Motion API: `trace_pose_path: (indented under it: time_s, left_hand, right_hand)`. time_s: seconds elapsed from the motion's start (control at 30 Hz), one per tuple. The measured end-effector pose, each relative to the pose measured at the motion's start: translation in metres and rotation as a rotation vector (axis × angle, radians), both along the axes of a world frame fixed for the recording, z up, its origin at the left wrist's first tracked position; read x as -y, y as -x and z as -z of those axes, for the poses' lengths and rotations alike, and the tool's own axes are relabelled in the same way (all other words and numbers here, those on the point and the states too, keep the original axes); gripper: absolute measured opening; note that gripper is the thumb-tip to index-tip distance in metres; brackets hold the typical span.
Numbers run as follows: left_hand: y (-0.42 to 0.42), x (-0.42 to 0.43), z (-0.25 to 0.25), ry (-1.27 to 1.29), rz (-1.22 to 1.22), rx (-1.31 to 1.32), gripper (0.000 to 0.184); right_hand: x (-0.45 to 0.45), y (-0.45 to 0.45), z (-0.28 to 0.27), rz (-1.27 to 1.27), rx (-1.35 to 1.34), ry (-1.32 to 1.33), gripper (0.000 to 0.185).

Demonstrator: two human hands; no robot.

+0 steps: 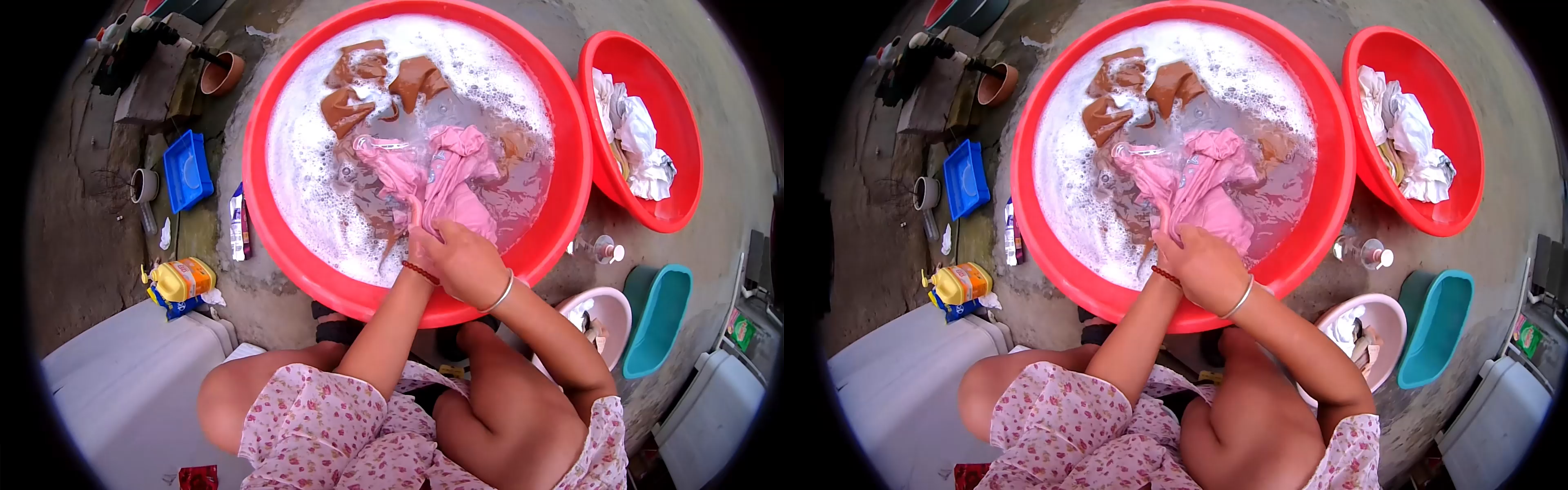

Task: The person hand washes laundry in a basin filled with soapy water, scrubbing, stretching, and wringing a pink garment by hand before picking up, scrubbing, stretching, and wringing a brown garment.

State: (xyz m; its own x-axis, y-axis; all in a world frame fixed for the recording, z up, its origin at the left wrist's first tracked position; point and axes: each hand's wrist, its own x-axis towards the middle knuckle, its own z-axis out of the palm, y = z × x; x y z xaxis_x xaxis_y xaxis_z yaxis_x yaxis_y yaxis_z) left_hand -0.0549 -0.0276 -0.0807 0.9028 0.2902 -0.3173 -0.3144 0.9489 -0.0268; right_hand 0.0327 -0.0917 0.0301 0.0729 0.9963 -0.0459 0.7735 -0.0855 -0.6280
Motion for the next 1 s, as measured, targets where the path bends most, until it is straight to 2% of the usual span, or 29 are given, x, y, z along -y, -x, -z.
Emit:
trace_pose_path:
  time_s: [0.03,0.1,0.17,0.23,0.27,0.33,0.4,0.5,0.57,0.6,0.63,0.7,0.73,0.77,0.87,0.9,0.97,1.0]
  left_hand:
    - [-0.005,-0.001,-0.010,0.000,0.006,-0.001,0.057]
    - [-0.019,0.000,-0.041,0.164,-0.068,-0.191,0.062]
    - [-0.021,0.007,-0.033,0.116,-0.097,-0.099,0.057]
    - [-0.022,0.014,-0.028,-0.040,-0.132,-0.283,0.053]
    - [-0.022,0.015,-0.030,-0.040,-0.128,-0.285,0.053]
    - [-0.024,0.016,-0.035,0.159,-0.105,-0.166,0.049]
    - [-0.026,0.011,-0.040,0.133,-0.089,-0.153,0.048]
    - [-0.029,-0.004,-0.072,0.067,0.003,-0.129,0.048]
    - [-0.033,-0.008,-0.081,-0.294,0.037,-0.373,0.047]
    - [-0.032,-0.007,-0.076,-0.469,0.008,-0.432,0.041]
    - [-0.032,-0.011,-0.079,-0.472,0.018,-0.429,0.041]
    - [-0.028,-0.025,-0.095,-1.764,0.203,-0.677,0.038]
    - [-0.031,-0.029,-0.104,-2.119,0.151,-0.722,0.036]
    - [-0.030,-0.027,-0.103,-2.123,0.157,-0.714,0.036]
    - [-0.024,-0.022,-0.088,-1.271,0.086,-0.678,0.041]
    - [-0.022,-0.022,-0.083,-1.275,0.095,-0.675,0.041]
    - [-0.024,-0.027,-0.087,-0.564,-0.111,-0.367,0.048]
    - [-0.025,-0.030,-0.090,-0.517,-0.099,-0.307,0.051]
  right_hand:
    - [0.006,0.004,0.001,0.006,-0.001,0.000,0.042]
    - [0.019,0.007,0.001,-0.061,0.001,0.040,0.036]
    - [0.032,0.001,-0.002,-0.054,-0.014,0.045,0.029]
    - [0.048,-0.005,-0.006,0.135,-0.251,-0.180,0.022]
    - [0.058,-0.009,-0.009,0.139,-0.253,-0.180,0.022]
    - [0.078,-0.018,-0.015,0.501,-0.472,-0.110,0.014]
    - [0.104,-0.024,-0.006,0.956,-0.954,-0.069,0.017]
    - [0.148,-0.061,0.009,1.391,-1.184,-0.174,0.030]
    - [0.192,-0.086,0.027,1.609,-1.469,-0.243,0.035]
    - [0.202,-0.093,0.027,1.678,-1.481,-0.260,0.039]
    - [0.207,-0.099,0.026,1.749,-1.492,-0.279,0.043]
    - [0.210,-0.108,0.023,1.782,-1.483,-0.291,0.045]
    - [0.211,-0.112,0.024,1.803,-1.473,-0.292,0.048]
    - [0.214,-0.117,0.026,1.811,-1.475,-0.297,0.048]
    - [0.226,-0.132,0.038,1.666,-1.573,-0.297,0.046]
    - [0.231,-0.135,0.046,1.673,-1.577,-0.302,0.046]
    - [0.227,-0.139,0.050,1.665,-1.480,-0.226,0.043]
    - [0.225,-0.140,0.049,1.655,-1.482,-0.197,0.038]
